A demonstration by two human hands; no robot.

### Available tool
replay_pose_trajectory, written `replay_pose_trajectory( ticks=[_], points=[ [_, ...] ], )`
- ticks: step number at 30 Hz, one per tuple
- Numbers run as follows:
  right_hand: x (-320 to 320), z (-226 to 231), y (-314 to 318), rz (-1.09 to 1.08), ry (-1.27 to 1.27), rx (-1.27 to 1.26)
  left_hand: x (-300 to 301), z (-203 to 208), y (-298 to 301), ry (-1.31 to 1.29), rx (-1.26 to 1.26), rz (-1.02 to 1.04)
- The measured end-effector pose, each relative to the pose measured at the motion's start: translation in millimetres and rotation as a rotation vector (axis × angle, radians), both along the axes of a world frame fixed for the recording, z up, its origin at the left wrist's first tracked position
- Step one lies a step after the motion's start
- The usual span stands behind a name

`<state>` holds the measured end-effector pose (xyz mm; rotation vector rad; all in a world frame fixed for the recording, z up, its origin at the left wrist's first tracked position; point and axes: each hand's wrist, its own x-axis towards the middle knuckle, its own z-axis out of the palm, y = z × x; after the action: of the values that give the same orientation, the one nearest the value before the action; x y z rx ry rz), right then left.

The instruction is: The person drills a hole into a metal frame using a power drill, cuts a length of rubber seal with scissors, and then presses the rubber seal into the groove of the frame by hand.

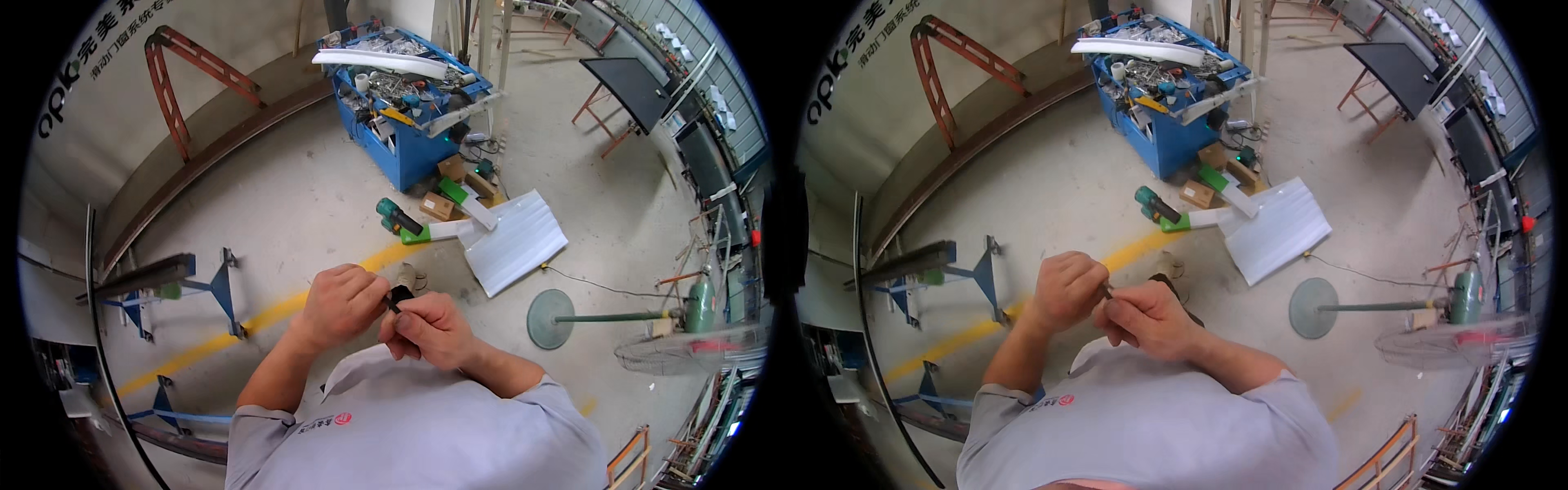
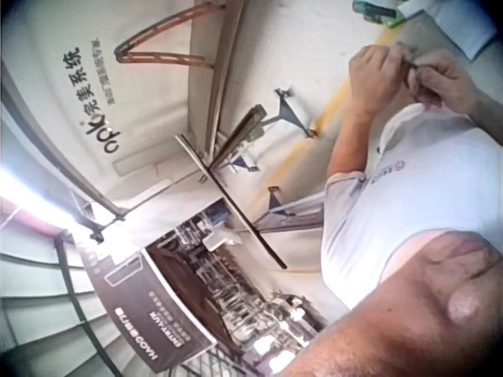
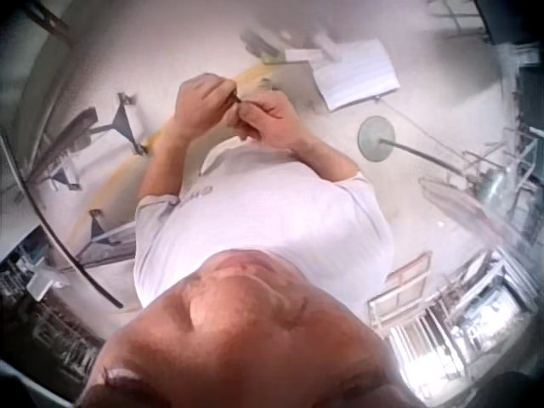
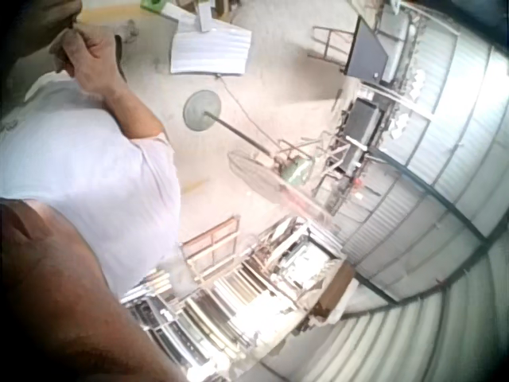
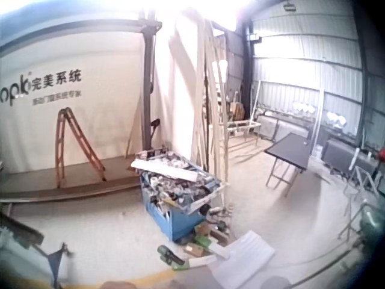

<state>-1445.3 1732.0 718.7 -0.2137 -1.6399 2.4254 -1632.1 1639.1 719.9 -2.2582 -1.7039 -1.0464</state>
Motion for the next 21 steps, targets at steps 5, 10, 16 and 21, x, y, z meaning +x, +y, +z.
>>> replay_pose_trajectory(
  ticks=[5, 10, 16, 21],
  points=[
    [-73.9, 1.2, 119.2, -0.003, 0.094, -0.074, -107.2, -47.0, 102.7, -0.009, -0.039, 0.148],
    [-122.1, 31.4, 222.9, -0.084, 0.244, -0.06, -214.9, -94.9, 170.7, -0.041, -0.105, 0.305],
    [-155.6, 44.5, 313.5, -0.433, 0.588, -0.049, -325.4, -185.2, 230.8, -0.154, -0.33, 0.441],
    [-199.9, 49.4, 381.1, -0.342, 0.701, -0.402, -411.7, -262.6, 297.6, -0.295, -0.526, 0.405]
  ],
)
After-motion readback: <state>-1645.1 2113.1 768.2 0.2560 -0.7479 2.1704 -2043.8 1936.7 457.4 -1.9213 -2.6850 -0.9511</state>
